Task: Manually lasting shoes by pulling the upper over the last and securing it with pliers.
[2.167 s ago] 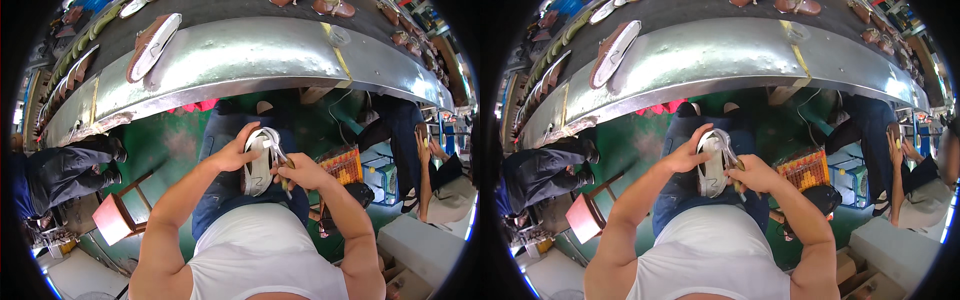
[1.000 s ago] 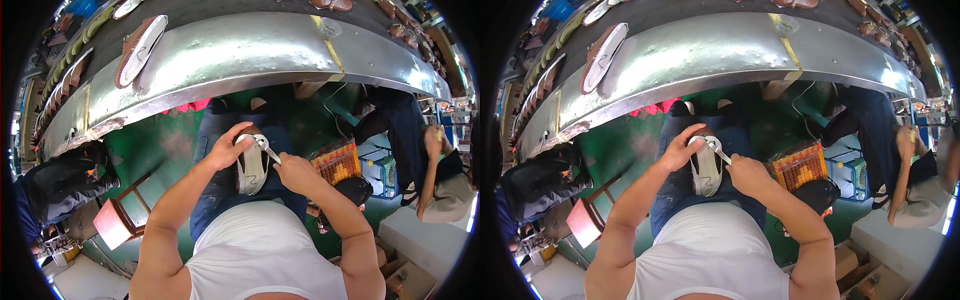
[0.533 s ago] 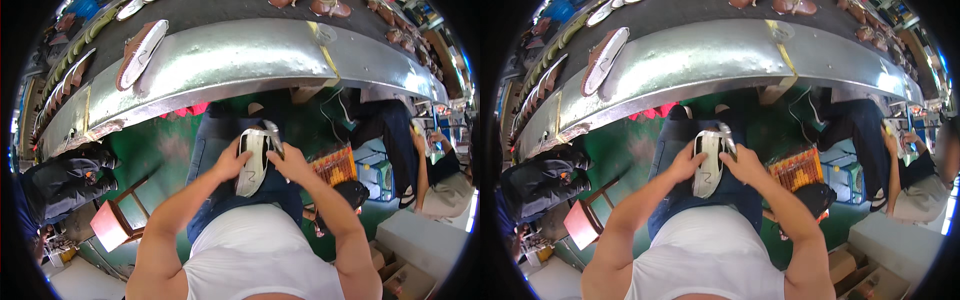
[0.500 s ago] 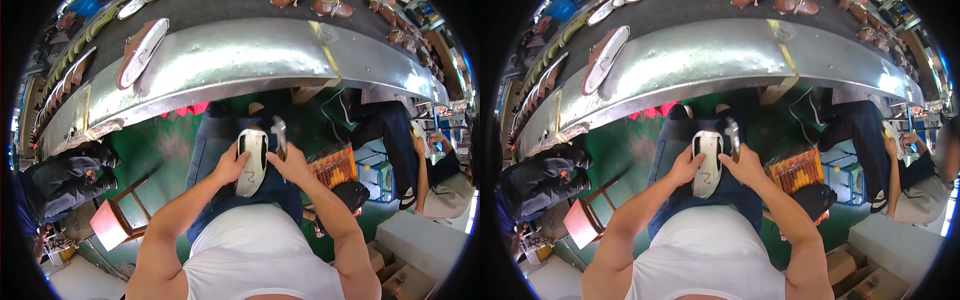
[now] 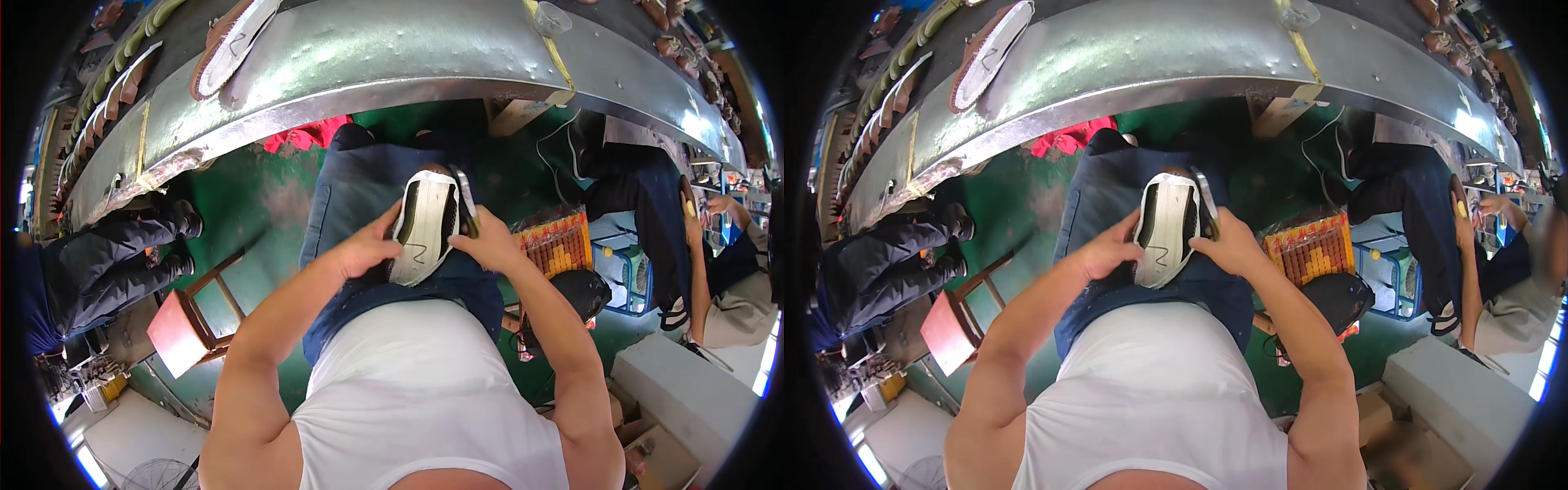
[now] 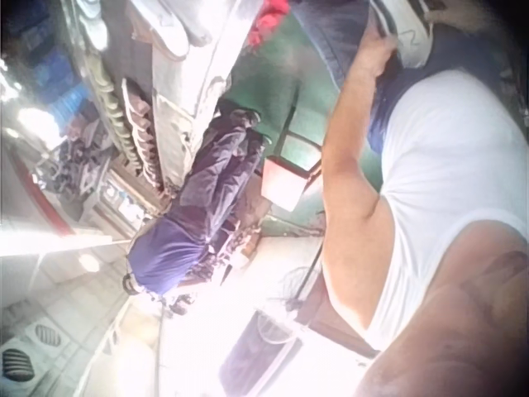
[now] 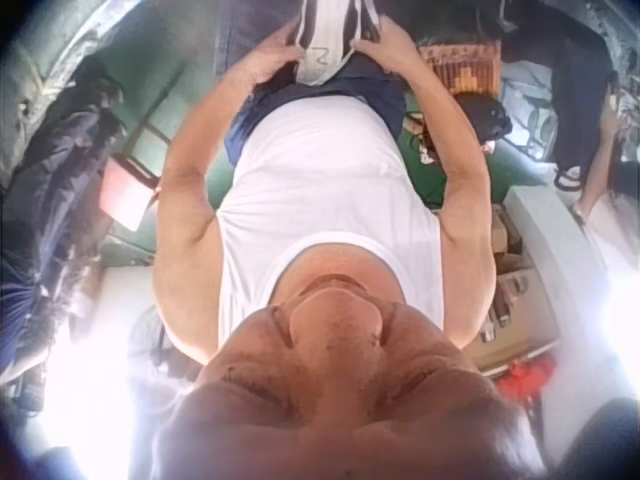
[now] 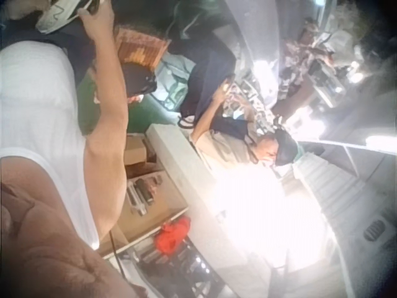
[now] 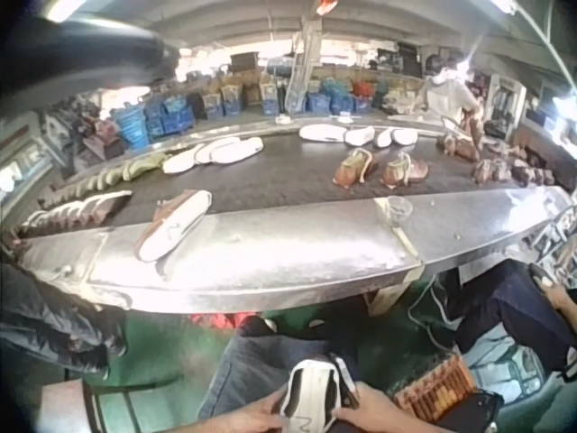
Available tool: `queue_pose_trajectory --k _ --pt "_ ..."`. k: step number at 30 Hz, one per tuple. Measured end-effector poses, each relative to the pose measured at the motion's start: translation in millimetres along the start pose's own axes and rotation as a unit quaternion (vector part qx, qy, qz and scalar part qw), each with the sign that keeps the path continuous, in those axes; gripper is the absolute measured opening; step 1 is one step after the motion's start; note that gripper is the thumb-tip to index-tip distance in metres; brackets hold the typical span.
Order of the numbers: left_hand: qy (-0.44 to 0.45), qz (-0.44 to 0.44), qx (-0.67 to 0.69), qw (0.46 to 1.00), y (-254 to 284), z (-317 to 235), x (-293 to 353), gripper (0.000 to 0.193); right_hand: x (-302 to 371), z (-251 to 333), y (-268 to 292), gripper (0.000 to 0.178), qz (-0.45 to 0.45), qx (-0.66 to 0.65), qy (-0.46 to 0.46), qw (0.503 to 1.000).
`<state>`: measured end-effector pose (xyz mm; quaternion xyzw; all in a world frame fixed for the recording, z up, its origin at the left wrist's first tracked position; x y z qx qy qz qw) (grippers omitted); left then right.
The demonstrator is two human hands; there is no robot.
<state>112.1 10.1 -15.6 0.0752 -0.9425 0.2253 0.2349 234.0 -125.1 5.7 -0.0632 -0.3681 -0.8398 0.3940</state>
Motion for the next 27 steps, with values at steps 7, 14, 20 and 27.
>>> queue_pose_trajectory --k 7,14,20,27 --pt "-0.023 -0.11 -0.256 0.96 13 39 16 0.103 64 20 7 0.048 0.14 0.118 0.106 0.977" --pt "-0.053 -0.036 0.032 0.997 -4 34 13 0.089 52 83 -10 0.043 0.099 0.388 0.282 0.872" --pt "-0.086 -0.332 -0.083 0.936 50 71 -11 0.063 44 50 -41 0.013 0.087 0.246 0.312 0.913" --pt "-0.137 -0.35 -0.314 0.872 39 23 15 0.052 53 55 -32 0.019 0.088 0.252 0.279 0.923"
Point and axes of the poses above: each hand's wrist, its own x-axis away from the middle knuckle, its own y-axis out of the back of the hand, z = x × y, the point moved 10 cm from there along -x, towards the middle knuckle, and after that the axes turned 9 degrees about -z, right-handed, at the moved point
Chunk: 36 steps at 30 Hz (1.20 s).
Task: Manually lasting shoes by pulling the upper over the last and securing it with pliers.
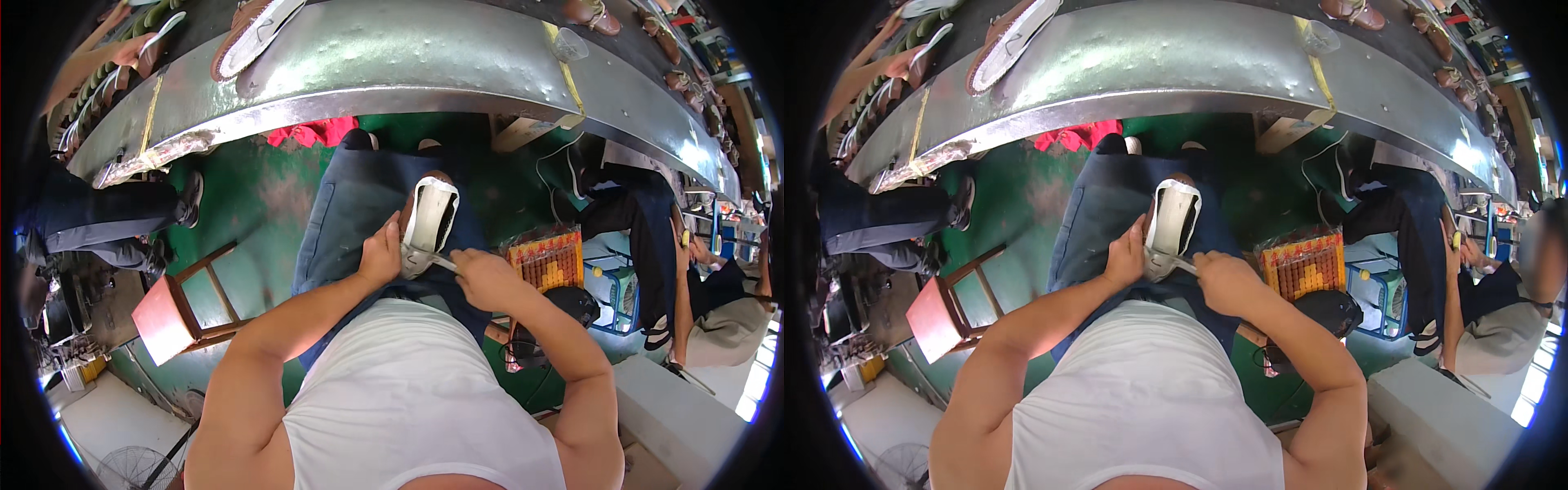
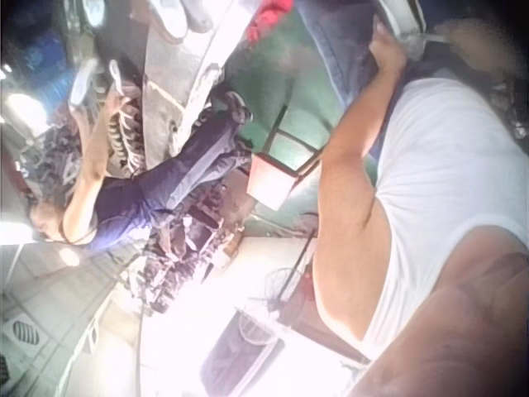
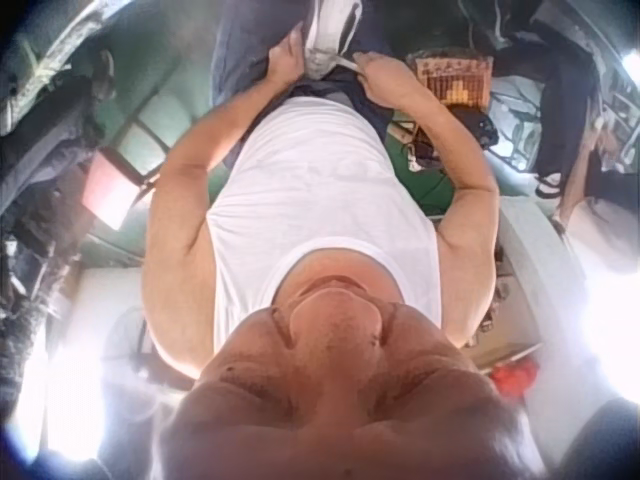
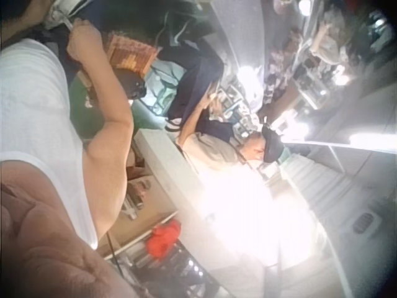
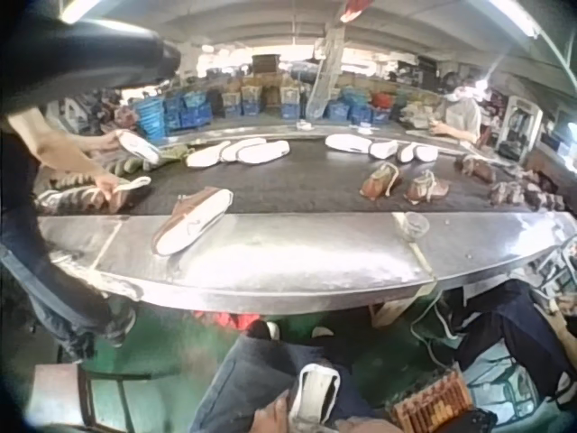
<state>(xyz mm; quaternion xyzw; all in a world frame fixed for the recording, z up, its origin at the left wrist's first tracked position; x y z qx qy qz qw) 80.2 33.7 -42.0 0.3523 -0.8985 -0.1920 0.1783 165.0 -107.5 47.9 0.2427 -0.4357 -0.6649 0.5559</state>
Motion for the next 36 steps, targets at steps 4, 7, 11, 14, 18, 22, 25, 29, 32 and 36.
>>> queue_pose_trajectory --k 4,7,11,14,18,22,25,29,32,36 --pt "-0.111 -0.021 -0.029 0.993 -1 -7 -1 0.048 -7 -4 38 0.029 -0.153 0.066 0.029 0.986" --pt "-0.195 0.018 -0.084 0.977 -6 -29 6 0.05 -12 -23 22 0.026 -0.074 0.068 -0.047 0.994" --pt "-0.249 0.144 -0.197 0.937 -19 -46 14 0.061 1 -60 2 0.022 -0.018 -0.019 -0.112 0.993" --pt "-0.177 0.204 -0.239 0.933 -18 -44 7 0.061 4 -67 10 0.026 0.13 -0.145 -0.191 0.962" --pt "-0.202 0.222 -0.267 0.916 -20 -66 8 0.062 -16 -48 44 0.034 -0.09 -0.165 -0.143 0.972" --pt "-0.203 0.294 -0.284 0.89 -18 -65 24 0.078 -22 -60 1 0.042 -0.057 -0.04 -0.139 0.988" --pt "-0.138 0.234 -0.142 0.952 -7 -39 31 0.095 -5 -74 1 0.037 0.022 -0.198 -0.22 0.955" --pt "0.01 0.225 -0.158 0.961 23 -73 11 0.099 27 -81 8 0.029 -0.088 -0.36 -0.258 0.892" --pt "-0.16 0.146 -0.166 0.962 64 -127 -9 0.083 42 -94 2 0.034 -0.175 -0.511 -0.248 0.804" --pt "-0.158 0.109 0.188 0.963 90 -175 -40 0.056 45 -98 -3 0.037 -0.13 -0.519 -0.252 0.806"
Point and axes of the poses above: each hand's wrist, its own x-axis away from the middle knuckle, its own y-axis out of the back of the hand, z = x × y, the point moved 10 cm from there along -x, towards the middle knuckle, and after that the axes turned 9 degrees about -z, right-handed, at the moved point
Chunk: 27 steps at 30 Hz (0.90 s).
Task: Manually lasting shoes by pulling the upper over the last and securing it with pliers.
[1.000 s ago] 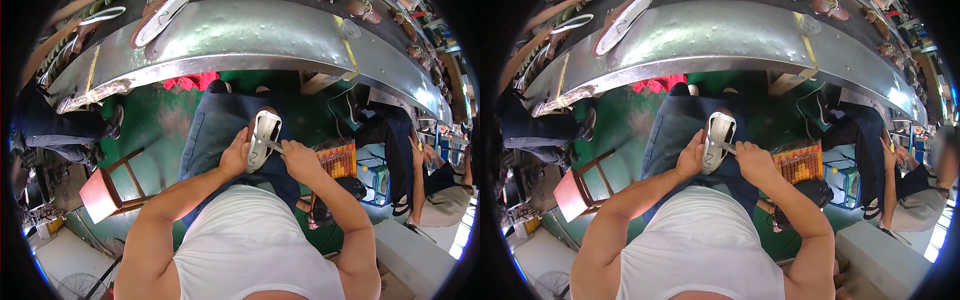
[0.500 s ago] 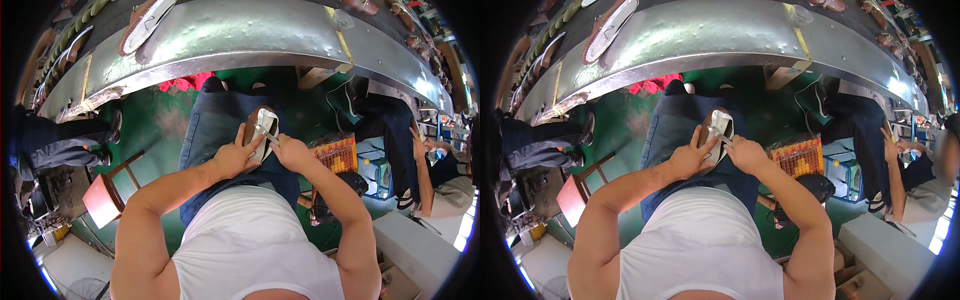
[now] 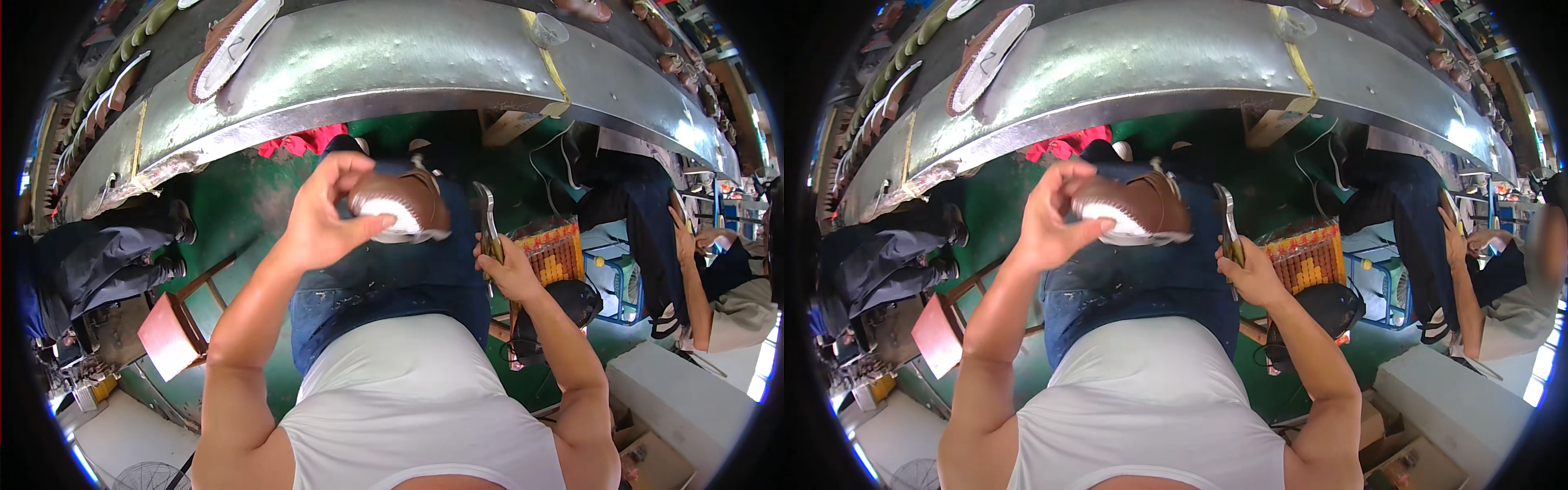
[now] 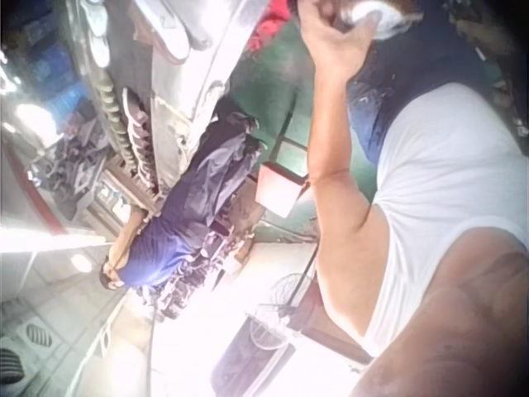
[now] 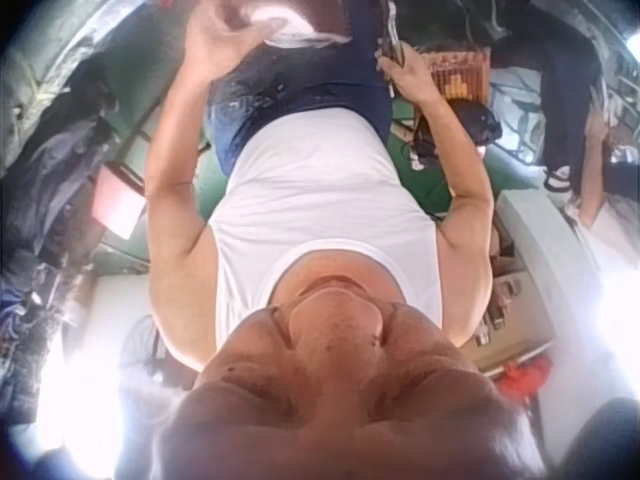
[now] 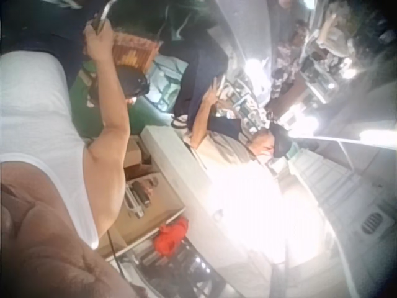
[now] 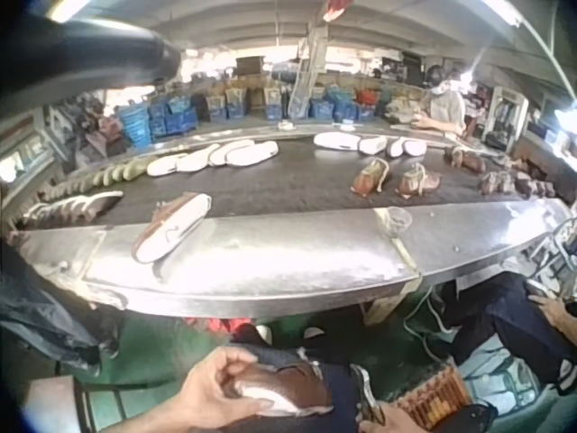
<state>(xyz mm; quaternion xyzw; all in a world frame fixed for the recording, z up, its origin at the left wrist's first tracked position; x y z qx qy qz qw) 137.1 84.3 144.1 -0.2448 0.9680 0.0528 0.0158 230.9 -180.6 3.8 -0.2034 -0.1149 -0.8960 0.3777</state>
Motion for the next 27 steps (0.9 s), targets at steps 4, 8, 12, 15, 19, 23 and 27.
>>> queue_pose_trajectory --k 4,8,12,15,19,23,27 --pt "0.124 -0.003 -0.112 0.986 -30 39 -42 0.049 8 31 -15 0.034 0.008 -0.045 0.013 0.999" --pt "0.125 0.127 -0.127 0.976 -60 134 2 0.059 16 -9 -27 0.027 0.069 -0.04 -0.17 0.982" --pt "0.207 -0.01 -0.2 0.958 -18 123 43 0.033 16 28 -50 0.028 0.142 0.296 -0.016 0.944" --pt "0.179 -0.037 -0.239 0.953 -23 109 47 0.024 7 69 -72 0.039 0.112 0.316 0.184 0.924" --pt "0.068 -0.044 -0.284 0.955 -35 97 45 0.025 -11 75 -77 0.036 0.153 0.421 0.126 0.885" --pt "0.021 -0.046 -0.209 0.977 -37 105 55 0.038 -15 85 -80 0.031 0.252 0.489 -0.008 0.835" --pt "0.318 -0.014 0.327 0.89 -75 186 70 0.063 -27 75 -91 0.03 0.218 0.517 0.061 0.826"
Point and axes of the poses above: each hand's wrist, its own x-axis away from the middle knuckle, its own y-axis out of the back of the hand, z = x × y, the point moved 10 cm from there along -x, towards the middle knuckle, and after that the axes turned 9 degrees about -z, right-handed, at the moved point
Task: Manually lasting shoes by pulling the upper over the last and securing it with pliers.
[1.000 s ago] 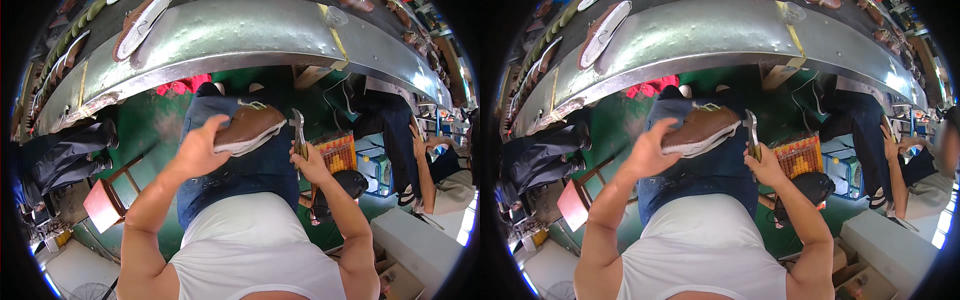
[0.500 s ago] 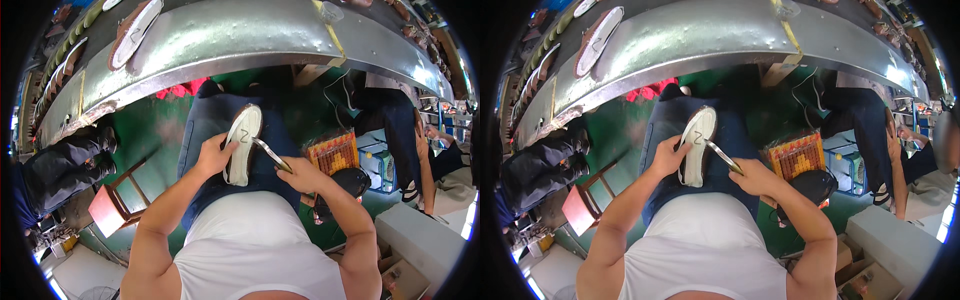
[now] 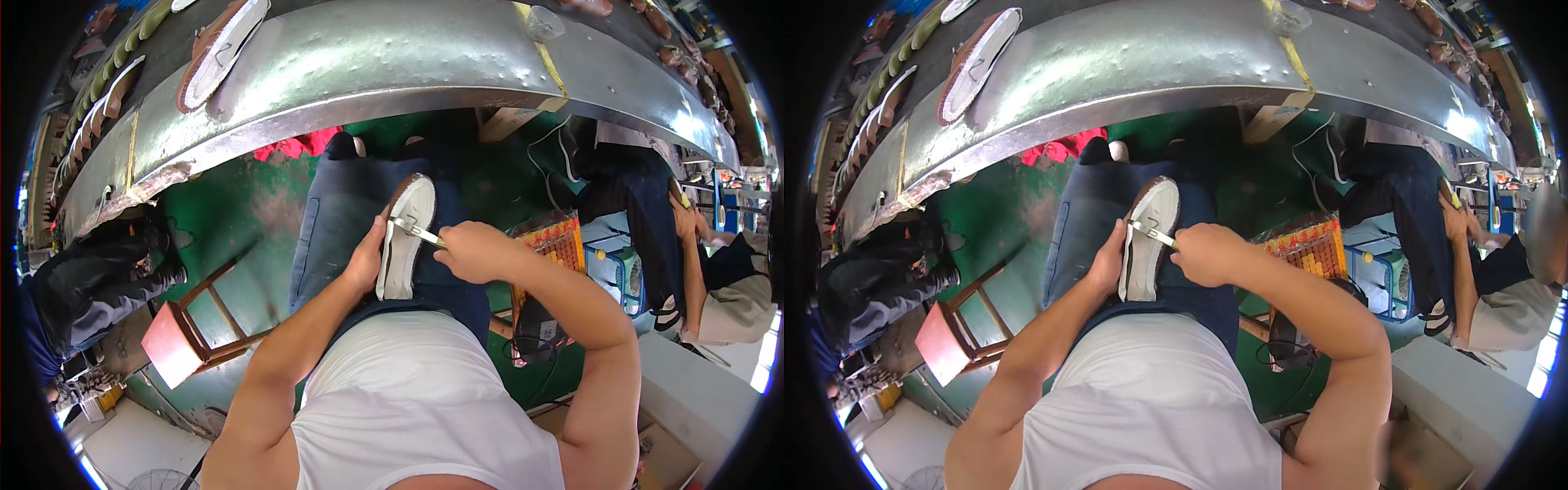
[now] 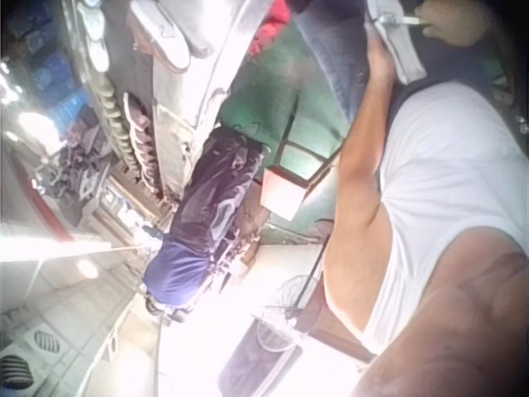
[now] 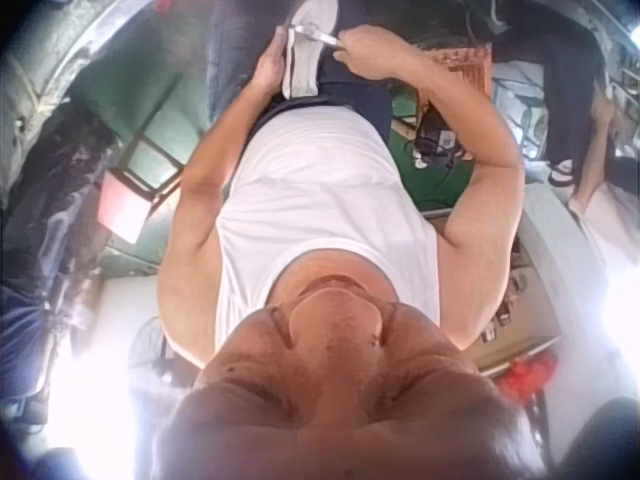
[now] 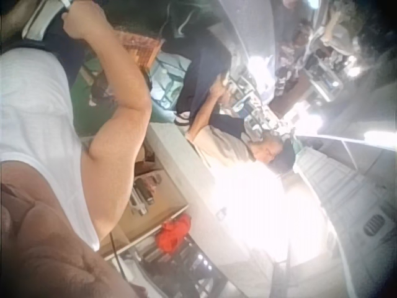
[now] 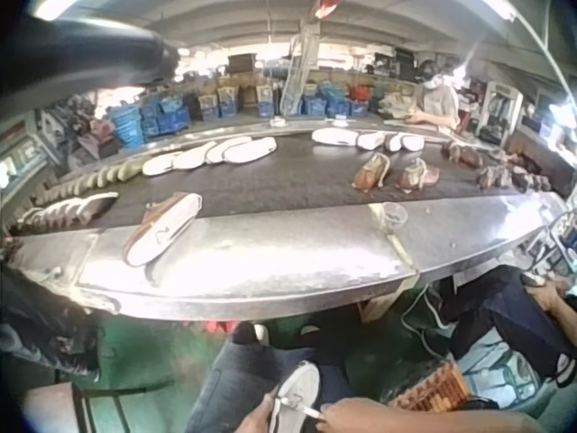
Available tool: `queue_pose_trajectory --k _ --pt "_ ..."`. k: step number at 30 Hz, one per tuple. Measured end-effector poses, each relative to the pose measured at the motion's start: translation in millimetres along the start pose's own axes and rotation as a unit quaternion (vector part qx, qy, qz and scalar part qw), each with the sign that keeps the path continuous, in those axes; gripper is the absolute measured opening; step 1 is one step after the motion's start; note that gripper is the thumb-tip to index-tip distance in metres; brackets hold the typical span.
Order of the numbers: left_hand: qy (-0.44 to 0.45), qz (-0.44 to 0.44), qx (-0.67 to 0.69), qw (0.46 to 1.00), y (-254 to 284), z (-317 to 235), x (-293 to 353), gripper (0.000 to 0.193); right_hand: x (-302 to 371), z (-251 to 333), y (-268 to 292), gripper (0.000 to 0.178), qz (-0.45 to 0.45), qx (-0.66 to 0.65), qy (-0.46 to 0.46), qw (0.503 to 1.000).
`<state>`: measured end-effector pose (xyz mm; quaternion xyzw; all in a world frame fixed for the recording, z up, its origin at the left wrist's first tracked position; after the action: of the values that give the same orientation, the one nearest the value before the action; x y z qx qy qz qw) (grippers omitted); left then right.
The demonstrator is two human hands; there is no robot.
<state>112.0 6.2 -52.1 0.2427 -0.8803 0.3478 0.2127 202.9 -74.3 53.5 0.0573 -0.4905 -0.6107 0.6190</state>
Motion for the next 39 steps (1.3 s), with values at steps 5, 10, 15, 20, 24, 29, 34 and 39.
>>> queue_pose_trajectory --k 5,10,15,20,24,29,34,39 --pt "0.018 0.005 0.031 0.999 -3 -17 -5 0.06 -3 -14 -39 0.025 -0.148 -0.14 -0.046 0.978" --pt "0.006 -0.022 -0.002 1.0 3 -13 -14 0.058 4 -32 -56 0.027 0.012 -0.387 -0.152 0.91" --pt "-0.084 -0.085 -0.103 0.987 8 -19 -13 0.053 -2 -32 -97 0.025 0.002 -0.566 -0.14 0.812" --pt "-0.334 -0.026 -0.473 0.815 -25 -65 4 0.045 9 -41 -111 0.026 0.083 -0.697 -0.167 0.693" --pt "-0.318 0.004 -0.571 0.757 -48 -70 7 0.038 28 -54 -90 0.03 0.146 -0.663 -0.146 0.72" --pt "-0.304 -0.02 -0.608 0.733 -45 -60 10 0.048 26 -73 -28 0.039 -0.03 -0.445 -0.15 0.882" --pt "-0.117 -0.119 -0.545 0.822 -14 -40 -4 0.066 -24 -68 -9 0.041 -0.133 -0.199 -0.103 0.965" --pt "-0.012 -0.031 -0.514 0.857 -19 -43 -11 0.065 -4 -28 5 0.044 -0.216 -0.184 0.035 0.958"
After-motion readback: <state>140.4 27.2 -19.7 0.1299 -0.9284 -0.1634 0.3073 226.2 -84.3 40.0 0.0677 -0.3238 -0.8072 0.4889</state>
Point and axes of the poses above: each hand's wrist, its own x-axis away from the middle knuckle, its own y-axis out of the back of the hand, z = x × y, the point moved 10 cm from there along -x, towards the middle knuckle, and after that the axes turned 9 degrees about -z, right-handed, at the moved point
